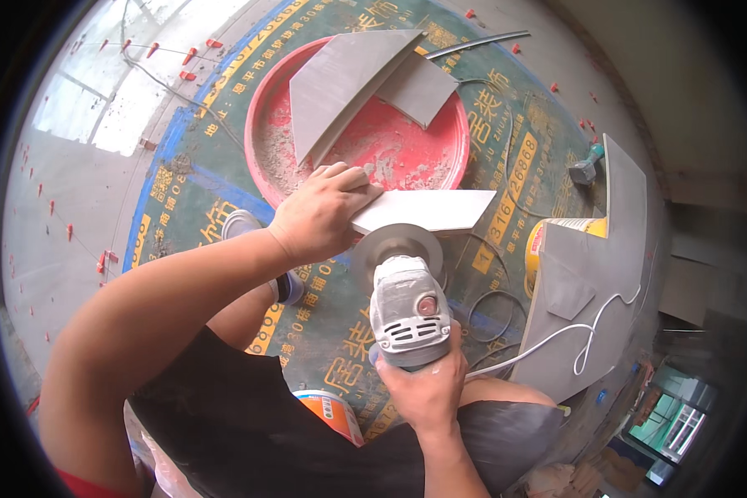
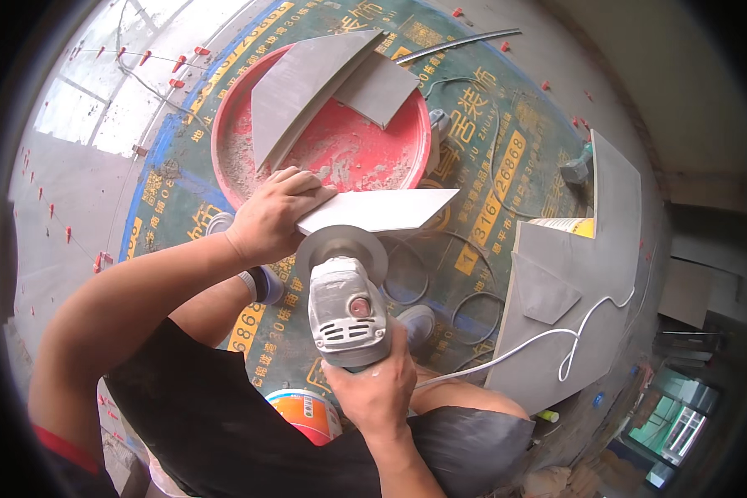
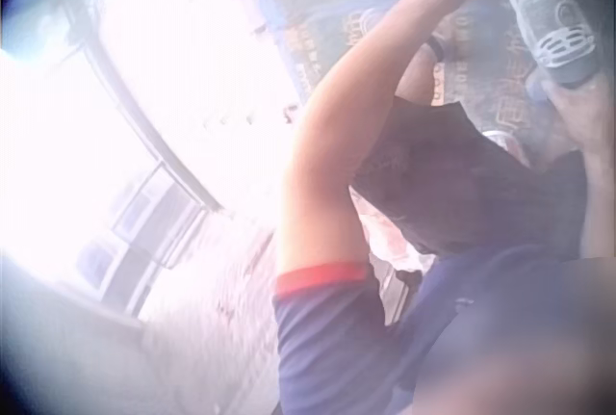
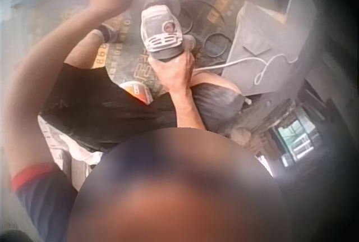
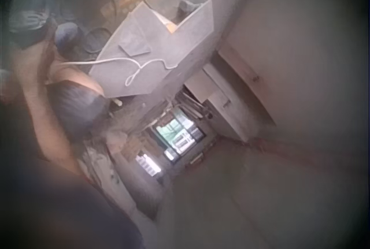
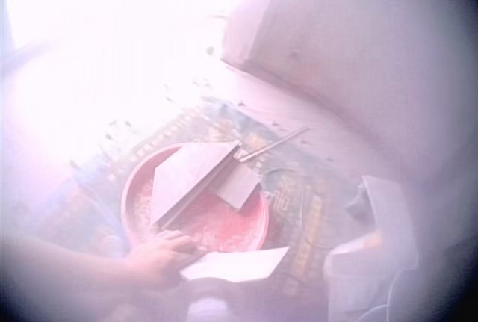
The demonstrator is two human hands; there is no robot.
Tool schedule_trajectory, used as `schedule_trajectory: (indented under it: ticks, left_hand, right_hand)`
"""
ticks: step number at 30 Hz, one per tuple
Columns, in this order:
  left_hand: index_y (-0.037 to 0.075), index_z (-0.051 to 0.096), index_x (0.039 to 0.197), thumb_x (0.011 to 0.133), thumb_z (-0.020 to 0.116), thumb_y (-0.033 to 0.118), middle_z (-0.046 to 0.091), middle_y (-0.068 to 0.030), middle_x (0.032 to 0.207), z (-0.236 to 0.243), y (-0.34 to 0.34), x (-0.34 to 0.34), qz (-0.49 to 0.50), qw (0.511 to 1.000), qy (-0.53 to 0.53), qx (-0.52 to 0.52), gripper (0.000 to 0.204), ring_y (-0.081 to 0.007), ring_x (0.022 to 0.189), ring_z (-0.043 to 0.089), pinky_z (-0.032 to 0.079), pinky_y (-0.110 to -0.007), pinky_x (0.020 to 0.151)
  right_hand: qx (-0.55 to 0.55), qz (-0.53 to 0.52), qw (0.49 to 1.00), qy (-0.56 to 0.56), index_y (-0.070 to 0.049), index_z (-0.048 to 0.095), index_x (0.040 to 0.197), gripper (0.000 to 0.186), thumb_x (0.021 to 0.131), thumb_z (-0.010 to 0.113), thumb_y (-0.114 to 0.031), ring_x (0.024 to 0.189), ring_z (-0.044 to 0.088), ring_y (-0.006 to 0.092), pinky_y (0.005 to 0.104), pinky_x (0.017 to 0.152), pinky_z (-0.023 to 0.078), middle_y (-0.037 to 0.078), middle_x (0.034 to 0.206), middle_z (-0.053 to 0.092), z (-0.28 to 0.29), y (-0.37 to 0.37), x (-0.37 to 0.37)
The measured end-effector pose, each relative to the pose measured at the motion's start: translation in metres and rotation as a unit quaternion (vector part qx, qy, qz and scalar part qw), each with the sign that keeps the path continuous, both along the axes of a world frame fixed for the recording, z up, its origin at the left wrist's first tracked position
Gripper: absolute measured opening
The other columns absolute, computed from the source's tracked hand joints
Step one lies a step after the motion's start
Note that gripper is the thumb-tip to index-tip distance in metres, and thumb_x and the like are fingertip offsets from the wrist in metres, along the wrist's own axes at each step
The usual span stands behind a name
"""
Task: Use an angle grinder to cut and shape ceramic tiles.
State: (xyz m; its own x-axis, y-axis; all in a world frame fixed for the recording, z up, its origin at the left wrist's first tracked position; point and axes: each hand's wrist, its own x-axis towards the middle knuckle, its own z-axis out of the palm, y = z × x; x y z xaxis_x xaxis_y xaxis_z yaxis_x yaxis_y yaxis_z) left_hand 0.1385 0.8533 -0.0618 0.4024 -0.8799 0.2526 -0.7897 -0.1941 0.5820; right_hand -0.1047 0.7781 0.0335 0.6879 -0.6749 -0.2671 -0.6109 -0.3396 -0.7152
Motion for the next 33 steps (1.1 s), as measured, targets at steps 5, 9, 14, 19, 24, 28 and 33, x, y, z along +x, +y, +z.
schedule_trajectory:
  ticks: [5,9,14,19,24,28,33]
  left_hand:
    - [0.005,0.069,0.124,0.071,0.079,0.012,0.063,-0.0109,0.112,0.002,0.001,0.000,-0.002,1.000,0.002,0.010,0.054,-0.0308,0.104,0.060,0.048,-0.041,0.096]
    - [0.005,0.068,0.125,0.070,0.078,0.010,0.063,-0.0113,0.112,0.003,-0.001,0.000,-0.004,1.000,0.004,0.010,0.056,-0.0312,0.104,0.059,0.047,-0.041,0.096]
    - [0.006,0.069,0.121,0.075,0.076,0.017,0.061,-0.0070,0.107,0.003,0.000,-0.001,0.001,1.000,-0.013,0.002,0.048,-0.0270,0.105,0.057,0.046,-0.038,0.097]
    - [0.004,0.068,0.125,0.070,0.077,0.008,0.063,-0.0113,0.112,0.003,0.001,-0.001,0.000,1.000,0.007,0.009,0.057,-0.0313,0.105,0.059,0.047,-0.041,0.096]
    - [0.004,0.068,0.125,0.070,0.078,0.009,0.063,-0.0113,0.112,0.002,0.000,0.000,-0.002,1.000,-0.001,0.008,0.057,-0.0313,0.105,0.059,0.047,-0.041,0.095]
    - [0.004,0.068,0.125,0.069,0.079,0.010,0.063,-0.0112,0.112,0.001,-0.001,0.000,-0.006,1.000,0.005,0.004,0.057,-0.0314,0.105,0.059,0.047,-0.041,0.096]
    - [0.004,0.068,0.125,0.068,0.080,0.010,0.063,-0.0114,0.110,0.002,0.000,0.000,-0.007,1.000,0.006,-0.009,0.058,-0.0316,0.104,0.060,0.047,-0.042,0.097]
  right_hand:
    - [0.027,-0.015,0.999,-0.012,-0.003,0.055,0.121,0.067,0.064,0.089,-0.015,0.092,0.072,0.0368,0.0456,0.083,0.056,0.017,0.102,0.071,-0.002,-0.004,0.001]
    - [0.082,-0.062,0.994,-0.024,0.000,0.056,0.119,0.063,0.065,0.087,-0.011,0.092,0.072,0.0336,0.0427,0.084,0.056,0.017,0.102,0.071,-0.013,-0.012,-0.011]
    - [0.096,-0.099,0.990,-0.041,0.002,0.061,0.119,0.056,0.069,0.084,-0.006,0.092,0.072,0.0239,0.0387,0.085,0.056,0.012,0.102,0.072,-0.008,-0.023,-0.010]
    - [0.145,-0.159,0.974,-0.067,0.001,0.071,0.098,0.028,0.072,0.080,-0.003,0.087,0.072,0.0191,0.0358,0.082,0.056,0.010,0.097,0.074,0.002,-0.026,-0.003]
    - [0.106,-0.091,0.989,-0.041,0.001,0.061,0.115,0.053,0.068,0.084,-0.006,0.088,0.073,0.0241,0.0382,0.083,0.056,0.013,0.100,0.073,-0.010,-0.020,-0.013]
    - [0.078,-0.032,0.996,-0.039,-0.002,0.054,0.116,0.062,0.065,0.089,-0.011,0.089,0.074,0.0325,0.0433,0.081,0.057,0.017,0.098,0.072,-0.006,-0.009,-0.003]
    - [0.040,-0.005,0.999,0.007,-0.004,0.053,0.119,0.065,0.066,0.090,-0.015,0.090,0.073,0.0364,0.0461,0.081,0.057,0.017,0.099,0.072,-0.002,-0.004,0.000]
